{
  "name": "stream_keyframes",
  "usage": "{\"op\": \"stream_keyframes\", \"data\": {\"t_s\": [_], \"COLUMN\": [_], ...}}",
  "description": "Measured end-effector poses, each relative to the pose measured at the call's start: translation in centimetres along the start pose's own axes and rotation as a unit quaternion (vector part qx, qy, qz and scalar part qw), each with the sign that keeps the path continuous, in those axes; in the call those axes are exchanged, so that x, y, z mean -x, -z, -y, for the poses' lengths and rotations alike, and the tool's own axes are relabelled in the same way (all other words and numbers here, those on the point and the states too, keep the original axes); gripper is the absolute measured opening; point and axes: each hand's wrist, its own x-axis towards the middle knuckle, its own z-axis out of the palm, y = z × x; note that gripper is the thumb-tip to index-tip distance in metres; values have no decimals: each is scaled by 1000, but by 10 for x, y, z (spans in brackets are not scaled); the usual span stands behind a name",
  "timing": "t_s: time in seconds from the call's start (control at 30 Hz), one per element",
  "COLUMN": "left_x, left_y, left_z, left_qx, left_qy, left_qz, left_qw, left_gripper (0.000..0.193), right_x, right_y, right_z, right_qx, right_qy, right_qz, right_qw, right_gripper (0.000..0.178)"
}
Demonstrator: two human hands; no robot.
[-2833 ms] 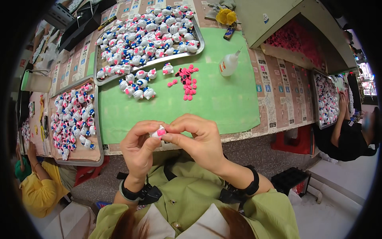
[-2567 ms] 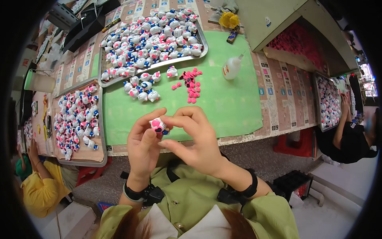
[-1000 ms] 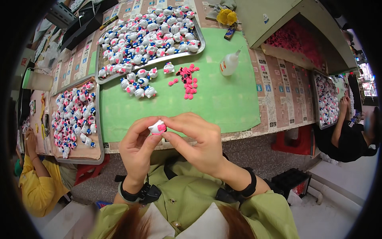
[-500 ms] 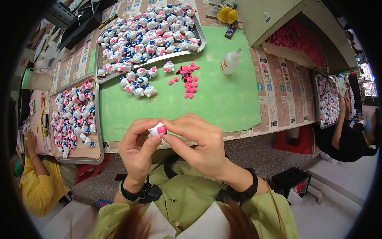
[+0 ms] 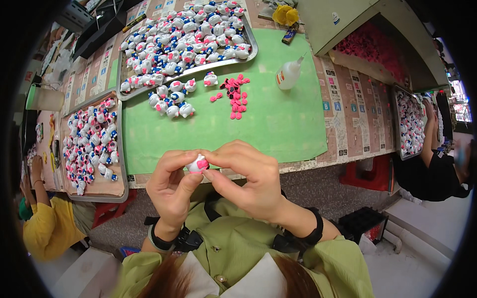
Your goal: Use glue to attach small pink bows to white toy cat figurines in a factory workshop.
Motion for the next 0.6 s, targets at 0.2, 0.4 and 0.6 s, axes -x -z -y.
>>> {"op": "stream_keyframes", "data": {"t_s": [0.2, 0.4, 0.6], "left_x": [0, 1, -1], "left_y": [2, 2, 2], "left_z": [1, 0, -2], "left_qx": [-2, 22, 21], "left_qy": [-1, 12, 8], "left_qz": [8, 8, 8], "left_qw": [1000, 1000, 1000], "left_gripper": [25, 25, 25], "right_x": [1, 1, 1], "right_y": [2, 0, 0], "right_z": [-1, -1, -1], "right_qx": [-9, -9, -11], "right_qy": [1, 2, 6], "right_qz": [7, 6, 3], "right_qw": [1000, 1000, 1000], "right_gripper": [27, 26, 26]}}
